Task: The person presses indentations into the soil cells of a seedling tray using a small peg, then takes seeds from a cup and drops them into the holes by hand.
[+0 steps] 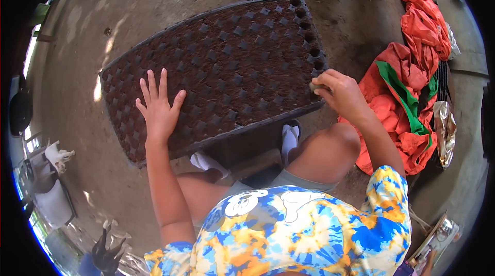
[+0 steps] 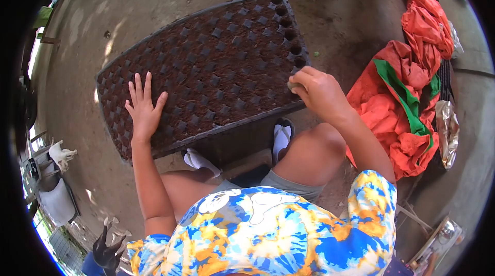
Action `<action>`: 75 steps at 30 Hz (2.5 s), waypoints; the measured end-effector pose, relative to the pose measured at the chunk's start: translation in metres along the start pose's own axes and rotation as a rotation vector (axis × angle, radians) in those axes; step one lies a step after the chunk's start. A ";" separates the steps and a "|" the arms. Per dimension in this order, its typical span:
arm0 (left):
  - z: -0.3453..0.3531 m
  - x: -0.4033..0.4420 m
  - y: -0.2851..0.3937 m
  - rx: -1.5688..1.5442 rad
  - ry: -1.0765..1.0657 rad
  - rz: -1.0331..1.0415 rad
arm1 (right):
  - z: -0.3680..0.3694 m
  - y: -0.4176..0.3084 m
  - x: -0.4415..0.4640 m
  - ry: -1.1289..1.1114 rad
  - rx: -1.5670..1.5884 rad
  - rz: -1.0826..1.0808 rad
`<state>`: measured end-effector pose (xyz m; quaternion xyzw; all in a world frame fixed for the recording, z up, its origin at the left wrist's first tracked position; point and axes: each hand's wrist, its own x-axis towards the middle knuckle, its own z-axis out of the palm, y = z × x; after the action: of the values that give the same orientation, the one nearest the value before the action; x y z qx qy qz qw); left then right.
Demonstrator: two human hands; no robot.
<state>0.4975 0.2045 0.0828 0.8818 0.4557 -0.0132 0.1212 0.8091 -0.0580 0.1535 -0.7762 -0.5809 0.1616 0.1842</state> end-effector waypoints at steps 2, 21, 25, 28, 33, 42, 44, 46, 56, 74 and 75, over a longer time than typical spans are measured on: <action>-0.001 0.000 0.002 -0.011 0.000 0.001 | 0.004 0.002 0.005 0.029 -0.009 0.000; 0.005 0.000 0.000 -0.004 0.019 -0.004 | -0.002 0.026 0.067 0.163 -0.073 -0.045; 0.004 0.000 0.001 -0.009 0.018 -0.001 | 0.013 0.032 0.083 0.202 -0.127 -0.045; 0.002 0.000 0.002 -0.012 0.014 0.000 | 0.006 0.039 0.096 0.147 -0.134 -0.048; 0.000 -0.002 0.002 -0.021 0.009 -0.001 | 0.006 0.041 0.122 0.162 -0.180 -0.012; 0.003 -0.008 0.000 -0.038 0.050 0.004 | -0.001 0.045 0.164 0.179 -0.191 0.017; 0.003 -0.015 0.001 -0.015 0.047 -0.025 | 0.008 0.049 0.169 0.163 -0.211 0.018; 0.006 -0.018 0.000 -0.015 0.065 -0.023 | -0.007 0.054 0.176 0.101 -0.212 0.048; 0.004 -0.021 0.002 -0.026 0.035 -0.047 | -0.014 0.033 0.207 0.163 -0.253 0.036; 0.002 -0.021 0.002 -0.037 -0.005 -0.057 | -0.003 0.005 0.151 0.102 -0.118 0.003; 0.002 -0.020 0.002 -0.038 -0.001 -0.053 | 0.015 0.016 0.146 0.106 -0.124 -0.012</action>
<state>0.4877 0.1869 0.0844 0.8670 0.4788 -0.0082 0.1377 0.8550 0.0800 0.1271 -0.7900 -0.5839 0.0831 0.1672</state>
